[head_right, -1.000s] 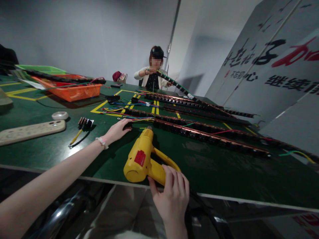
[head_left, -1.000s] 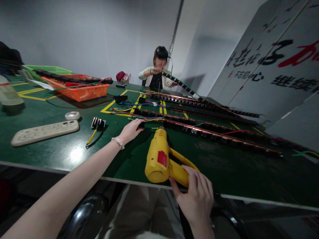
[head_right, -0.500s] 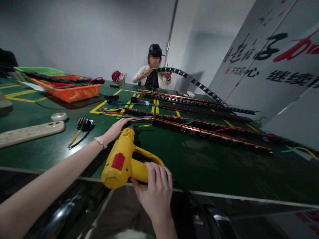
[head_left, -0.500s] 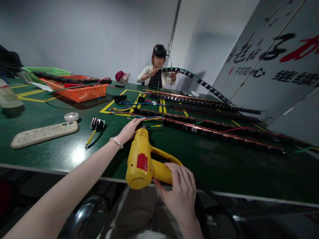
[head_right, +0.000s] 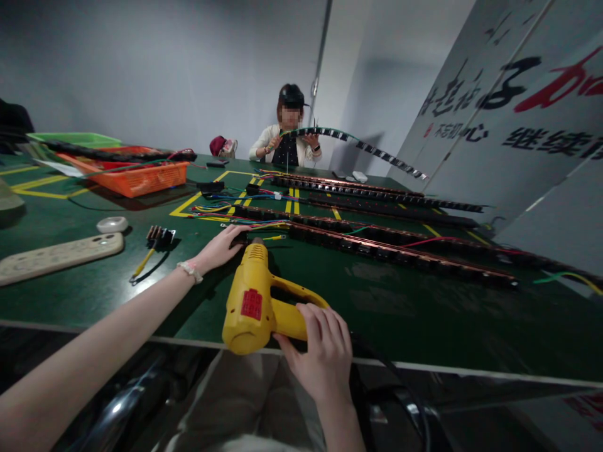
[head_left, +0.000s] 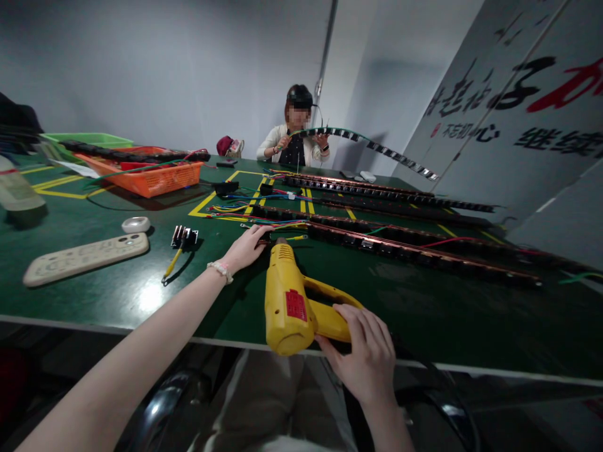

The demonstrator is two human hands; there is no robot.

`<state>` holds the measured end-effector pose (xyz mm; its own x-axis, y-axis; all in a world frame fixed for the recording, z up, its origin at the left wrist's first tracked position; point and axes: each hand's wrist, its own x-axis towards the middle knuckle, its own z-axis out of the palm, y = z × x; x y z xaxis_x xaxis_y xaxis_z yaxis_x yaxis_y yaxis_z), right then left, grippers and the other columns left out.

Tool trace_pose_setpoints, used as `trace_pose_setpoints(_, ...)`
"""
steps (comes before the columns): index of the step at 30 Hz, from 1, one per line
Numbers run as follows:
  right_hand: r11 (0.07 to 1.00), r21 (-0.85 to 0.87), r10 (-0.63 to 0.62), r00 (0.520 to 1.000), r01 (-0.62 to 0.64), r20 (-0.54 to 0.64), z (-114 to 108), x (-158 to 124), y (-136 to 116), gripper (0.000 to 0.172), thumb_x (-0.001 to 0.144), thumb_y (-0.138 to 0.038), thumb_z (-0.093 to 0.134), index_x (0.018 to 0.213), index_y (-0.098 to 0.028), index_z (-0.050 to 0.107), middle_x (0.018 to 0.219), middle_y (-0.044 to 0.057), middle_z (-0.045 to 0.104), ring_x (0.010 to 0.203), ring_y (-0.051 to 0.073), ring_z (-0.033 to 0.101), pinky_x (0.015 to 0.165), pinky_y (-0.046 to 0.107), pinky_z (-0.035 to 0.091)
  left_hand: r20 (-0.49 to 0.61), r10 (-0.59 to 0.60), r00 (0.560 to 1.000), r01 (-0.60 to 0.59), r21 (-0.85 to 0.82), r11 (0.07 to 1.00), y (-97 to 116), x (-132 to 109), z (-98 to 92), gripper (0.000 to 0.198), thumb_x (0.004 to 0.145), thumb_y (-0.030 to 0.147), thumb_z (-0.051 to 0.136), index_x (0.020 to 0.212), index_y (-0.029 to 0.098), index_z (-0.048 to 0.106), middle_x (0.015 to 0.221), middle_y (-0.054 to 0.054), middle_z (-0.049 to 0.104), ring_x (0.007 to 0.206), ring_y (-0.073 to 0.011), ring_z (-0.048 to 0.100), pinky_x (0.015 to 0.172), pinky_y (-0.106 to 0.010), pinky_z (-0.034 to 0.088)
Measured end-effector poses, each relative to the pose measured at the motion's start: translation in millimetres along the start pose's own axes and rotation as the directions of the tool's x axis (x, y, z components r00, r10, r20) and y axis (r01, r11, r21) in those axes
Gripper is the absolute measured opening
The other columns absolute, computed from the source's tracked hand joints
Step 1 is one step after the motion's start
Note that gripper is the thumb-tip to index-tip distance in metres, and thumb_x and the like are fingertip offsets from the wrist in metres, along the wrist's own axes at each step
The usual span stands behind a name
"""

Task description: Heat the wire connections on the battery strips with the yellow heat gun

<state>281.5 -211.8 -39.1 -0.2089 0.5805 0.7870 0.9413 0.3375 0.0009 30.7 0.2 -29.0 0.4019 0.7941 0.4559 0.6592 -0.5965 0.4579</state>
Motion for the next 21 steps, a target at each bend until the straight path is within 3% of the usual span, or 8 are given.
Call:
trace_pose_setpoints(11, 0.983, -0.175, 0.043, 0.997, -0.053, -0.062, -12, -9, 29, 0.043, 0.083, -0.05, 0.059, 0.107, -0.014, 0.057, 0.096, 0.008, 0.066, 0.091, 0.024, 0.059, 0.086, 0.036, 0.042, 0.014, -0.009, 1.0, 0.009, 0.018, 1.0, 3, -1, -1.5, 0.048, 0.083, 0.019, 0.047, 0.13, 0.028, 0.044, 0.12, -0.006, 0.051, 0.109, -0.0234, 0.055, 0.097, -0.039, 0.044)
trace_pose_setpoints(21, 0.973, -0.208, 0.09, 0.994, -0.101, -0.059, -15, -11, 19, 0.044, 0.083, -0.051, 0.058, 0.107, -0.014, 0.057, 0.096, 0.008, 0.066, 0.091, 0.024, 0.059, 0.085, 0.036, 0.041, 0.015, -0.026, 1.0, 0.026, 0.041, 0.999, 6, -1, -1.9, 0.049, 0.082, 0.019, 0.046, 0.129, 0.029, 0.045, 0.118, -0.006, 0.052, 0.104, -0.0236, 0.056, 0.089, -0.038, 0.048)
